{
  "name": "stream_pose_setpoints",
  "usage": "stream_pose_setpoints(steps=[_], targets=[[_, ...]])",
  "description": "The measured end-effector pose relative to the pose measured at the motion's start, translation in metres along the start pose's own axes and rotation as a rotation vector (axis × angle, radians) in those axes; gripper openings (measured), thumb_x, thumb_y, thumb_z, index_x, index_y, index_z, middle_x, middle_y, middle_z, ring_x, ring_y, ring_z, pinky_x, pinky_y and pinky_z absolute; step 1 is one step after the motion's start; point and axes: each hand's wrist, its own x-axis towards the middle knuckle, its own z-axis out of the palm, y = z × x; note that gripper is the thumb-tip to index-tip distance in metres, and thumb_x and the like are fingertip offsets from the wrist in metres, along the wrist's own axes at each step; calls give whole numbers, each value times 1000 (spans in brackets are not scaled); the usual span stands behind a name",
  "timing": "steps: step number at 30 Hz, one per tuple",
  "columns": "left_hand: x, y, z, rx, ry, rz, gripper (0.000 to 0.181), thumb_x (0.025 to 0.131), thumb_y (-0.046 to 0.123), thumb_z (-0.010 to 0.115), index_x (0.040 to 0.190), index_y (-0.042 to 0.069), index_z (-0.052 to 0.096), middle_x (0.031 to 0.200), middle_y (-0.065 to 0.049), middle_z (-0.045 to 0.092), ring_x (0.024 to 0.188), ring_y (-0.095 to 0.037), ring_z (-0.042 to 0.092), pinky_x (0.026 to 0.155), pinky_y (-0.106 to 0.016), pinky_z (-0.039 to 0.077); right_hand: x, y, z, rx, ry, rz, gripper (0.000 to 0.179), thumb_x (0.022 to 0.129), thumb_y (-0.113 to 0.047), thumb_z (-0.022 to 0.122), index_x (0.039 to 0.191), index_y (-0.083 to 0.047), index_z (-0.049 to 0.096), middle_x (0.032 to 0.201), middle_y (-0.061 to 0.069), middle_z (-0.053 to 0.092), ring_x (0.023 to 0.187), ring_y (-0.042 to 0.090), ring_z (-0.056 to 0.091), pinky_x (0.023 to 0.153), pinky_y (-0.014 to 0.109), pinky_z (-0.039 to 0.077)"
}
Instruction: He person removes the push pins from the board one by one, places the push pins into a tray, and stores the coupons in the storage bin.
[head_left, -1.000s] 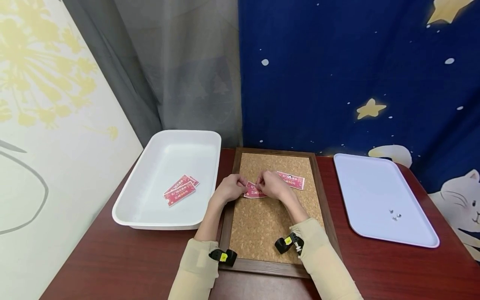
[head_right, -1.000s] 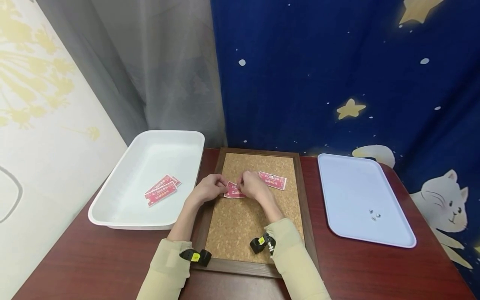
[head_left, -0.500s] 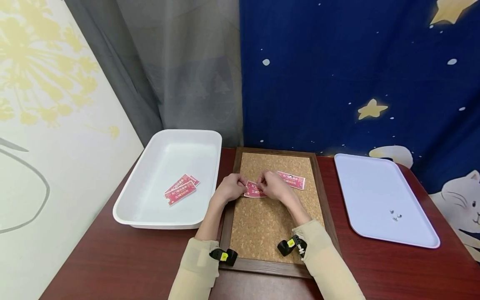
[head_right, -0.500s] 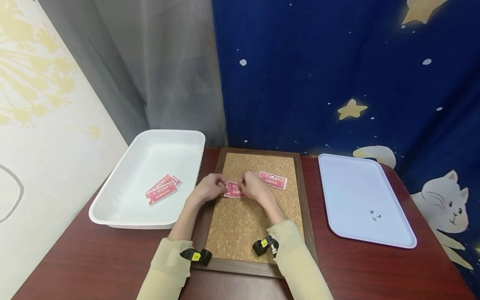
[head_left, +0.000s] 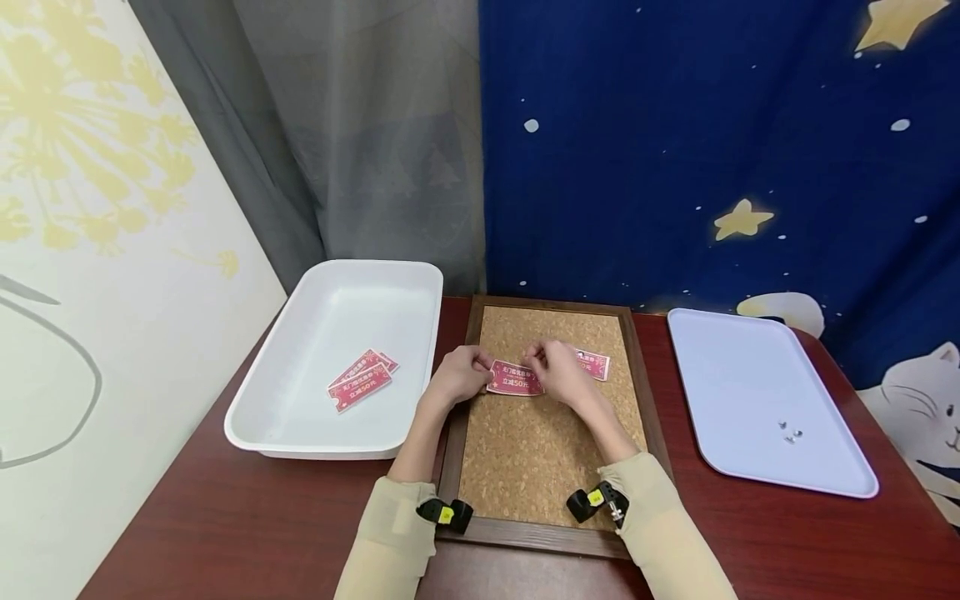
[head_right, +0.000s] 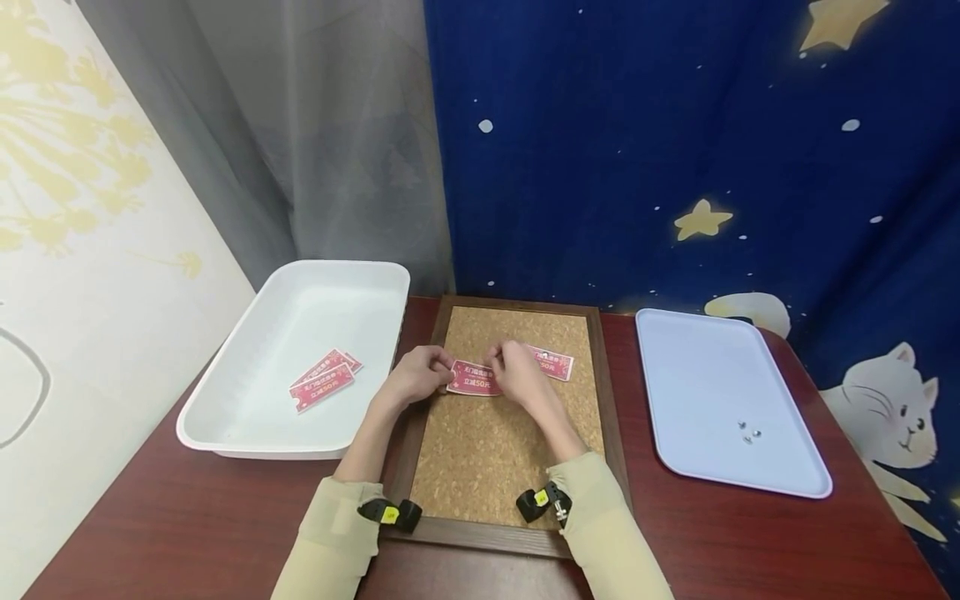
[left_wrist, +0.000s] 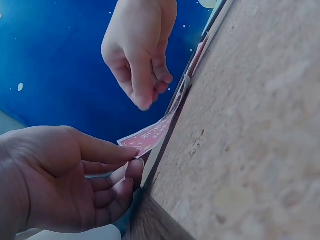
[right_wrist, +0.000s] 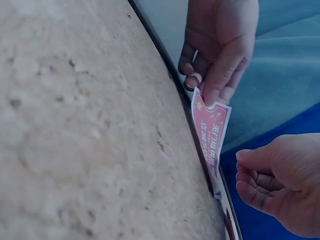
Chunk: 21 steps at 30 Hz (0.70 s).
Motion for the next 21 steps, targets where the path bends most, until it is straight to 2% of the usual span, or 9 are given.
stream_pose_setpoints(steps=[5, 9, 14, 21], targets=[[-1, 1, -1, -11, -1, 14, 7, 94, 4, 65, 100, 1, 67, 78, -7, 65, 67, -17, 61, 62, -28, 46, -5, -1, -9, -10, 57, -6, 5, 95, -1, 66, 91, 1, 68, 82, 8, 67, 72, 17, 59, 67, 33, 51], [-1, 0, -2, -30, -1, 33, 7, 94, 4, 66, 101, 1, 67, 76, -6, 65, 69, -20, 64, 64, -28, 46, -9, 2, -13, -19, 70, -19, 5, 95, 0, 66, 91, 0, 68, 83, 7, 67, 72, 16, 59, 68, 33, 50], [-4, 0, -4, -46, -2, 52, 7, 95, 4, 65, 101, 1, 67, 76, -6, 65, 71, -23, 65, 65, -28, 46, -15, 5, -19, -22, 76, 15, 4, 96, -1, 66, 93, -2, 69, 84, 6, 67, 74, 17, 59, 69, 34, 49], [-7, 4, -9, -80, 20, 85, 7, 95, 4, 66, 101, 1, 67, 79, -7, 66, 74, -26, 65, 62, -27, 45, -23, 9, -27, -33, 135, 33, 6, 96, -2, 65, 95, 0, 70, 88, 10, 71, 81, 22, 68, 77, 41, 55]])
